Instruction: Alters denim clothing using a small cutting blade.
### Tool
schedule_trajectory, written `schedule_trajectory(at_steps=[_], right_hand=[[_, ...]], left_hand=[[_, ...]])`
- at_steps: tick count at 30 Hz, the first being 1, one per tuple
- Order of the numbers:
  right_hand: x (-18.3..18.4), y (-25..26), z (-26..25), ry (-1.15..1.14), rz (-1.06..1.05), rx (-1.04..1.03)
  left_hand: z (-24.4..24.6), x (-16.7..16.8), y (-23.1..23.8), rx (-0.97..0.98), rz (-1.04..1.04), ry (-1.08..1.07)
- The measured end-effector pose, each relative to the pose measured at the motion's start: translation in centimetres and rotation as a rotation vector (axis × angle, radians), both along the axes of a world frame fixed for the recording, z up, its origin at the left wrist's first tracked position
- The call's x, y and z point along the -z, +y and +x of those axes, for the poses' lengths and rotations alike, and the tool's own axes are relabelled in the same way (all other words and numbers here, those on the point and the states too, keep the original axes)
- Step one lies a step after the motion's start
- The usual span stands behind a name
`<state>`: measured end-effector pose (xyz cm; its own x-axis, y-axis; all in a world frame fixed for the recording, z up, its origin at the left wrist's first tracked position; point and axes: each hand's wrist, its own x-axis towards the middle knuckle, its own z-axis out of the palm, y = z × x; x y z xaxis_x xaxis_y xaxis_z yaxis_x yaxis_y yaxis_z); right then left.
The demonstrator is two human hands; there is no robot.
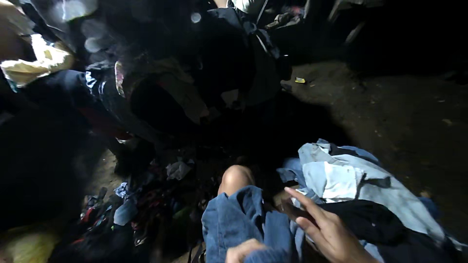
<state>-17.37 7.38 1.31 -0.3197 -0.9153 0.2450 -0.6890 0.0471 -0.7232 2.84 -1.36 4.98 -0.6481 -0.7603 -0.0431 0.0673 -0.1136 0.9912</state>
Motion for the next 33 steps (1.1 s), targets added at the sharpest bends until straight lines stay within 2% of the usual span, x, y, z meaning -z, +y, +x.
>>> schedule_trajectory(at_steps=[3,5,11,17,22,26,30,33], right_hand=[[-1.6,-0.1,0.5,-0.324,0.002,-0.124],[-2.3,0.1,0.9,-0.425,-0.027,-0.168],[-3.5,0.4,1.8,0.007,-0.004,-0.169],[-3.6,0.0,2.0,0.047,0.031,-0.184],[-3.1,-0.8,2.5,0.085,-0.024,-0.172],[-2.2,-0.8,2.6,0.06,-0.038,-0.179],[0.4,0.1,-0.2,0.01,-0.026,0.021],[-0.5,-0.3,-1.0,-0.362,-0.116,-0.063]], left_hand=[[-0.8,0.5,-0.8,-0.125,0.04,-0.034],[-1.4,0.6,-1.0,-0.178,0.085,-0.039],[-1.9,0.4,-0.5,-0.191,0.175,-0.029],[-1.5,0.5,-0.4,-0.114,0.146,0.057],[-1.7,0.5,-0.1,-0.047,0.065,-0.02],[-0.9,0.6,-0.5,-0.048,-0.045,-0.053],[-0.1,0.0,-0.8,-0.032,0.004,-0.091],[-0.7,0.9,-1.0,-0.055,0.026,-0.082]])
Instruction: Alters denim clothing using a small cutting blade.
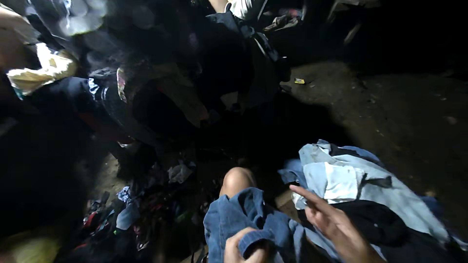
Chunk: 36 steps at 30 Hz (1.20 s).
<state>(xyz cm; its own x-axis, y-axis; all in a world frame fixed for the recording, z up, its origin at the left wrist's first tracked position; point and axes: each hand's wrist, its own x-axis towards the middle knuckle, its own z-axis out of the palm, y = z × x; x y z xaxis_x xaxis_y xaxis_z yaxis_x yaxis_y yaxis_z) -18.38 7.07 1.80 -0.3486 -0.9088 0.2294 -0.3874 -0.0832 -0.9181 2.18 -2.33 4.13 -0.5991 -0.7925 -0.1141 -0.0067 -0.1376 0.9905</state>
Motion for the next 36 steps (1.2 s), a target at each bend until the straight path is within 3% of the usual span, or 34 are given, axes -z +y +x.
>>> schedule_trajectory(at_steps=[3,10,17,24,29,36], right_hand=[[-1.1,-1.2,1.3,-0.189,-0.089,-0.09],[-0.9,-2.8,2.6,0.287,-0.232,-0.111],[-0.8,-3.0,0.6,0.078,-0.183,-0.133],[-2.4,-0.1,1.8,0.251,0.089,-0.187],[-2.1,0.9,2.8,0.448,0.051,-0.074],[-1.9,0.6,3.0,0.519,-0.021,-0.067]], left_hand=[[-0.7,0.1,-0.4,0.005,0.006,0.039],[-0.6,-0.4,-0.5,0.022,-0.063,-0.028],[-0.3,-0.2,-1.1,0.104,-0.089,-0.056],[-1.1,-0.4,-0.3,-0.047,0.011,0.05],[-1.1,-0.7,0.2,-0.056,0.044,0.069],[-0.8,-0.2,0.2,0.048,-0.097,0.089]])
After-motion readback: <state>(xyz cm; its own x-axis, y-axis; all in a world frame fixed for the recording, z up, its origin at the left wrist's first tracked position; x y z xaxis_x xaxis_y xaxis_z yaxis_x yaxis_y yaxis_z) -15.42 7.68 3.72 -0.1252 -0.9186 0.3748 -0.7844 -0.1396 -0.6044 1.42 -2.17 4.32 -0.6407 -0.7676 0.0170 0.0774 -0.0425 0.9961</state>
